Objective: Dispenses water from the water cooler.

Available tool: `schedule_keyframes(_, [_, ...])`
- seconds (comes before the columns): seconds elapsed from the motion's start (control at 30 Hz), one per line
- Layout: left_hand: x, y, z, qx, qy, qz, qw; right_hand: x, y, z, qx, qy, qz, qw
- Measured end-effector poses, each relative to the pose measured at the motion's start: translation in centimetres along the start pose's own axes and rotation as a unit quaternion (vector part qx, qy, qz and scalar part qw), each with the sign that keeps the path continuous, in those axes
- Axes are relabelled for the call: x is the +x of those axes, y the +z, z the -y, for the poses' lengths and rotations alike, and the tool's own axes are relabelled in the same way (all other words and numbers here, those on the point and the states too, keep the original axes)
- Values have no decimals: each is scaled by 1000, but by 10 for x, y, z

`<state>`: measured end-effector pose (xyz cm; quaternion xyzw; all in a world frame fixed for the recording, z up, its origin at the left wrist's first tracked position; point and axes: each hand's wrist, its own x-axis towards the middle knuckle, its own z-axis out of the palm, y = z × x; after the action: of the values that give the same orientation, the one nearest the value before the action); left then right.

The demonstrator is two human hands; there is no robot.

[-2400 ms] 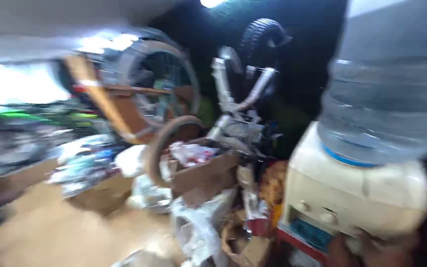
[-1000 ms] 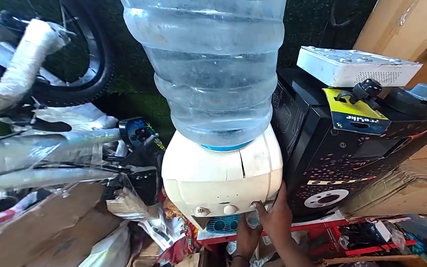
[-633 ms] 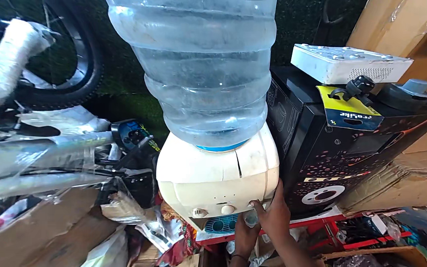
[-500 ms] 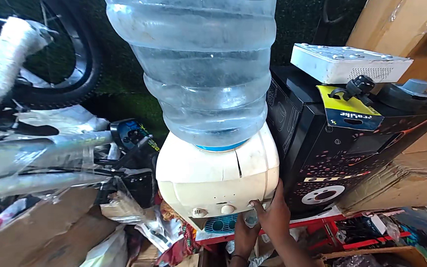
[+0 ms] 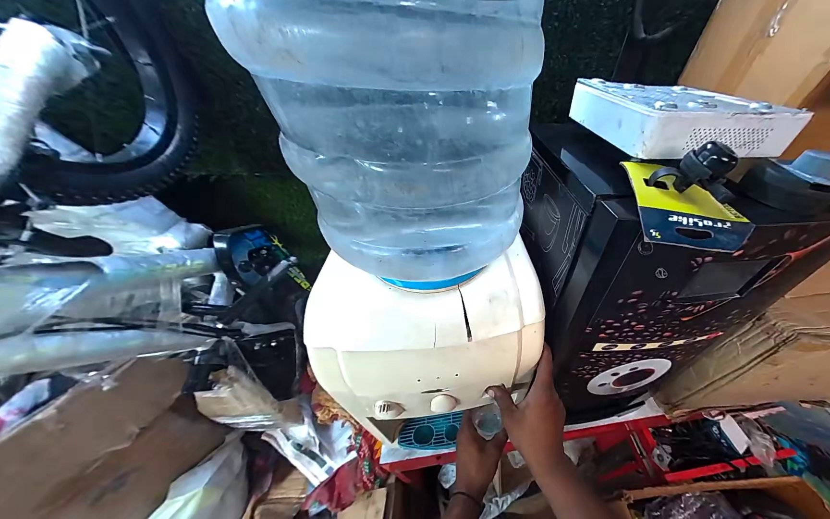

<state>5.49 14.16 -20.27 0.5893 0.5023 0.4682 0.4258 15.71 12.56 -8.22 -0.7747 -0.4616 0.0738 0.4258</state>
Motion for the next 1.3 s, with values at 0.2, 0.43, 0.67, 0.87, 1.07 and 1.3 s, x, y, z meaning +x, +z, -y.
schedule_keyframes(0.2, [0,-1,3,5,2,-5,1000,0,0,0,1,1,-5,1000])
schedule_keyframes(0.43, [-1,-1,0,11,3,2,1000,-1,1,-1,1,0,-1,1000])
schedule_keyframes(0.67, [0,-3,1,3,-1,4,1000,0,-1,0,0,4,8,1000])
schedule_keyframes(0.87, [-1,-3,1,-1,-1,8,1000,0,-1,1,1,10,7,1000])
schedule_keyframes(1.07, [0,-5,1,2,1,11,1000,1,-1,1,-7,13,12,1000])
schedule_keyframes(1.3, [0,-5,-4,-11,5,6,1000,1,-5,4,-25,24,28,999])
